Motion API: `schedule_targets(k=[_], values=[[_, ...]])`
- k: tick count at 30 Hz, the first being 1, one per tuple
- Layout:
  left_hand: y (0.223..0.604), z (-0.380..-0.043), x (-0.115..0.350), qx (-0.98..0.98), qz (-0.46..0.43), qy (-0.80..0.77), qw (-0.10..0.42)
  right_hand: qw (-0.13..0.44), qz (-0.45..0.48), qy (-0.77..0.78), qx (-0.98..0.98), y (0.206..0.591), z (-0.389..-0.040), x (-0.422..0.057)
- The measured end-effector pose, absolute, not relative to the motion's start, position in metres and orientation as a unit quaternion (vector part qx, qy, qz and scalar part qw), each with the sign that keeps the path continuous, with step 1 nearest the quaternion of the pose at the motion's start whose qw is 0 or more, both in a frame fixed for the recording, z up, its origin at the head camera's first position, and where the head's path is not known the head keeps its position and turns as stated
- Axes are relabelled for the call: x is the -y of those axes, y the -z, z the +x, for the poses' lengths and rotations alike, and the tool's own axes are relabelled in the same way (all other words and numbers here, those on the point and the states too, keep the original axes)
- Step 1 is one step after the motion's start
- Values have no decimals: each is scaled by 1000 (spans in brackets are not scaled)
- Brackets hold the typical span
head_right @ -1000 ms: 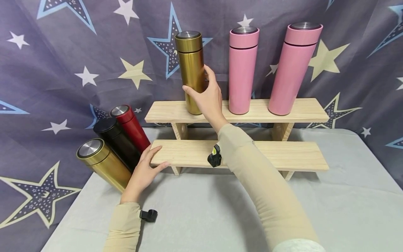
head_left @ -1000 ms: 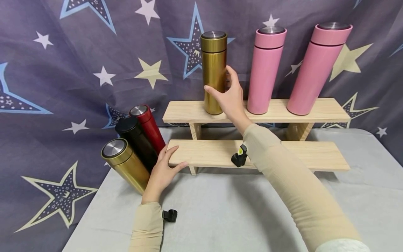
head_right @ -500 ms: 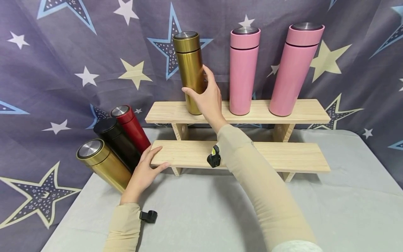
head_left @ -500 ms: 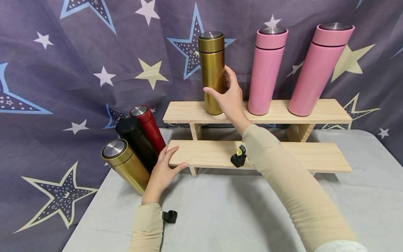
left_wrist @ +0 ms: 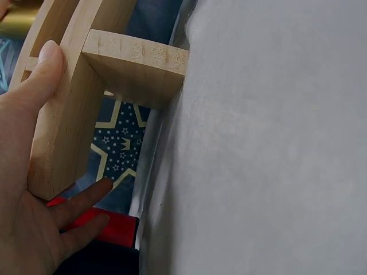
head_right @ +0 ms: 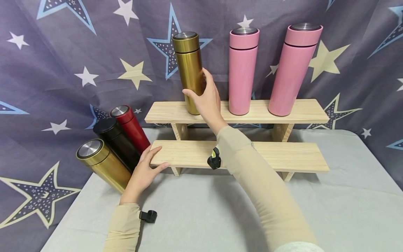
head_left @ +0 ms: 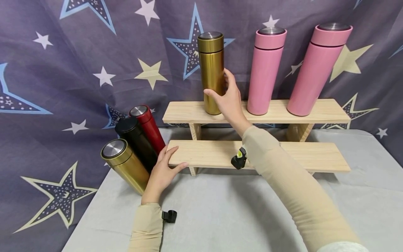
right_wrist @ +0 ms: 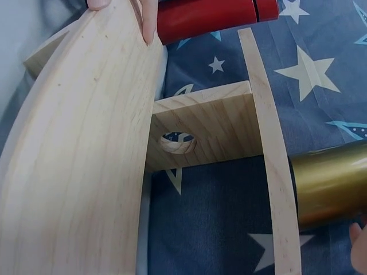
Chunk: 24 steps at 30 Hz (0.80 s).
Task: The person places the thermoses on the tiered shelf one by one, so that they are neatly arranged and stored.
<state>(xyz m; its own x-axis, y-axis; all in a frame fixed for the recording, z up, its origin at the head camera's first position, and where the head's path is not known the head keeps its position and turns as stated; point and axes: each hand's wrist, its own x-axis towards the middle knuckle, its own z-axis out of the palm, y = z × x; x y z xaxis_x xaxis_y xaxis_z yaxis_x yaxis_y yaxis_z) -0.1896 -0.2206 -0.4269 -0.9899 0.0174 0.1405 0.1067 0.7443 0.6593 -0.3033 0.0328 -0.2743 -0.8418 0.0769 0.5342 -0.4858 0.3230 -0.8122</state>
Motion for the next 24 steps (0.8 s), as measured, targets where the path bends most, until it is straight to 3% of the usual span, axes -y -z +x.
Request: schedule_targets(k=[24], values=[[427,-190,221,933,-37,353,67,297,177,-648,679,301,-246,-70]])
